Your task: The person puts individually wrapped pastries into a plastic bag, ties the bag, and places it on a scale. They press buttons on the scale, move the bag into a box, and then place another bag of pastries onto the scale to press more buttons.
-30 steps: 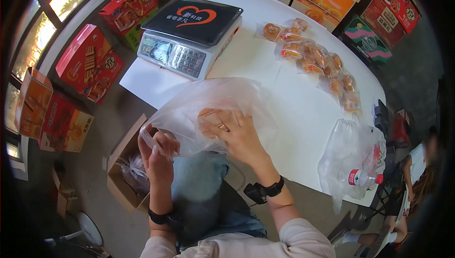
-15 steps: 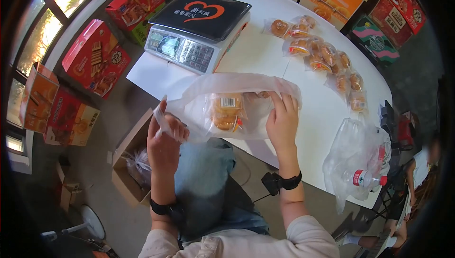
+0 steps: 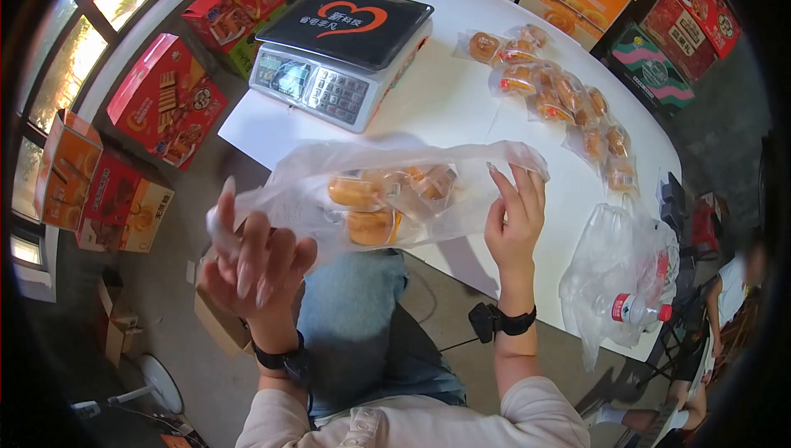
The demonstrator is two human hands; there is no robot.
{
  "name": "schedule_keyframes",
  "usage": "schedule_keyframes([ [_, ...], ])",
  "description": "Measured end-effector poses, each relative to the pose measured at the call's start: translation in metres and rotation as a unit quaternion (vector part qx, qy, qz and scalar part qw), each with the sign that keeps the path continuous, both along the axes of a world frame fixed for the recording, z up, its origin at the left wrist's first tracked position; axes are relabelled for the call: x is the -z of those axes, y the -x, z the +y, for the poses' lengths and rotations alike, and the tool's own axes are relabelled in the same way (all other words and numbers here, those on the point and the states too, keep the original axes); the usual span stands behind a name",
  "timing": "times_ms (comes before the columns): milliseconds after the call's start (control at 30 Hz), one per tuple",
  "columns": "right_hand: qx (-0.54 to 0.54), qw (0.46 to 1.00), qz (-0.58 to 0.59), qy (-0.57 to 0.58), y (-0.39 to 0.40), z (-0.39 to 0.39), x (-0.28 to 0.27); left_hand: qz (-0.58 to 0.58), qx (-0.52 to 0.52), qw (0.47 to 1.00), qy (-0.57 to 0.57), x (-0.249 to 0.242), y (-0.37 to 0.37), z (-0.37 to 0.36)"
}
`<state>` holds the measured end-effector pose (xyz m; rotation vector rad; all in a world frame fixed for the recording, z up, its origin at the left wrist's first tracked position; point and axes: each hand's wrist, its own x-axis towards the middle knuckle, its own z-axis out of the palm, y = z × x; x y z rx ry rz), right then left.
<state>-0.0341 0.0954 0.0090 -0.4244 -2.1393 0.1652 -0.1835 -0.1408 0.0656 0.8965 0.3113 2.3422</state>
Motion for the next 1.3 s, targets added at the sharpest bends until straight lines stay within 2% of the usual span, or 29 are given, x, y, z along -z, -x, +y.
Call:
schedule_keyframes([
  [67,0.0,1.0,-0.002,-0.03,-0.004,0.0,0.005,0.095,0.013,0.995,-0.023,-0.004,-0.001,-0.006],
  [100,-0.002,0.998,-0.002,-0.061,-0.005,0.0,0.007,0.095,0.014,0.995,-0.025,-0.003,-0.001,-0.008],
  [167,-0.012,0.999,0.01,-0.051,-0.008,0.0,0.013,-0.062,-0.078,0.995,0.011,-0.002,-0.003,-0.01],
  [200,-0.024,0.999,0.023,-0.039,-0.009,0.0,0.014,-0.109,-0.068,0.991,-0.029,-0.002,-0.005,-0.005],
  [233,-0.022,0.999,0.024,-0.042,-0.008,0.0,0.011,-0.107,-0.067,0.991,-0.032,0.0,-0.004,-0.006],
  [300,-0.071,0.994,0.077,-0.016,-0.007,-0.002,0.006,0.061,0.061,0.996,0.015,0.009,-0.006,-0.015],
  [333,-0.071,0.994,0.075,-0.017,-0.009,-0.001,0.008,-0.043,0.005,0.999,0.009,0.013,-0.007,-0.01],
  [367,-0.107,0.973,0.161,0.123,-0.01,0.004,0.01,-0.042,0.004,0.999,0.007,0.017,-0.006,-0.008],
  [400,-0.141,0.924,0.242,0.259,-0.01,0.01,0.014,-0.081,-0.033,0.996,0.023,0.021,-0.005,-0.007],
  [433,-0.142,0.925,0.243,0.257,-0.01,0.022,0.017,-0.119,-0.069,0.99,0.04,0.024,-0.004,-0.007],
  [500,-0.132,0.921,0.255,0.262,-0.003,0.063,0.024,-0.081,-0.061,0.993,0.059,0.027,-0.003,-0.001],
  [567,-0.033,0.962,0.16,0.219,0.019,0.107,0.023,0.048,-0.088,0.984,0.146,0.032,-0.001,0.006],
  [633,0.09,0.993,0.035,0.074,0.046,0.15,0.03,0.011,-0.11,0.979,0.168,0.037,-0.008,0.01],
  [667,0.089,0.993,0.036,0.071,0.056,0.168,0.032,0.019,-0.098,0.976,0.195,0.039,-0.01,0.01],
  [700,0.14,0.989,-0.042,-0.032,0.065,0.185,0.032,0.028,-0.087,0.971,0.221,0.04,-0.01,0.011],
  [733,0.188,0.966,-0.118,-0.133,0.072,0.199,0.034,0.011,-0.053,0.981,0.187,0.045,-0.009,0.011],
  [767,0.183,0.967,-0.115,-0.133,0.078,0.21,0.036,0.013,-0.058,0.981,0.186,0.05,-0.008,0.012],
  [833,0.231,0.917,-0.242,-0.215,0.09,0.232,0.042,0.003,-0.028,0.979,0.203,0.056,-0.01,0.012],
  [967,0.167,0.928,-0.275,-0.186,0.104,0.263,0.089,0.067,-0.008,0.965,0.255,0.056,-0.011,0.006],
  [1000,0.215,0.93,-0.278,-0.109,0.106,0.257,0.096,0.07,-0.014,0.963,0.259,0.051,-0.011,0.004],
  [1033,0.26,0.924,-0.28,-0.031,0.109,0.251,0.102,0.07,-0.016,0.942,0.327,0.043,-0.011,0.001],
  [1067,0.255,0.926,-0.278,-0.028,0.112,0.247,0.107,0.068,-0.019,0.916,0.394,0.034,-0.011,-0.002],
  [1100,0.251,0.925,-0.283,-0.025,0.112,0.239,0.103,0.068,-0.022,0.915,0.397,0.027,-0.012,-0.001],
  [1167,0.245,0.925,-0.289,-0.023,0.109,0.224,0.094,0.086,-0.081,0.842,0.526,0.016,-0.013,0.002],
  [1200,0.224,0.932,-0.284,-0.031,0.107,0.217,0.09,0.162,-0.133,0.789,0.578,0.016,-0.012,0.002],
  [1233,0.204,0.938,-0.278,-0.04,0.104,0.213,0.089,0.161,-0.133,0.788,0.578,0.017,-0.01,0.003],
  [1267,0.204,0.938,-0.278,-0.039,0.102,0.211,0.09,0.263,-0.206,0.704,0.627,0.018,-0.009,0.004],
  [1300,0.129,0.968,-0.207,0.064,0.1,0.208,0.089,0.359,-0.273,0.601,0.66,0.02,-0.007,0.004],
])
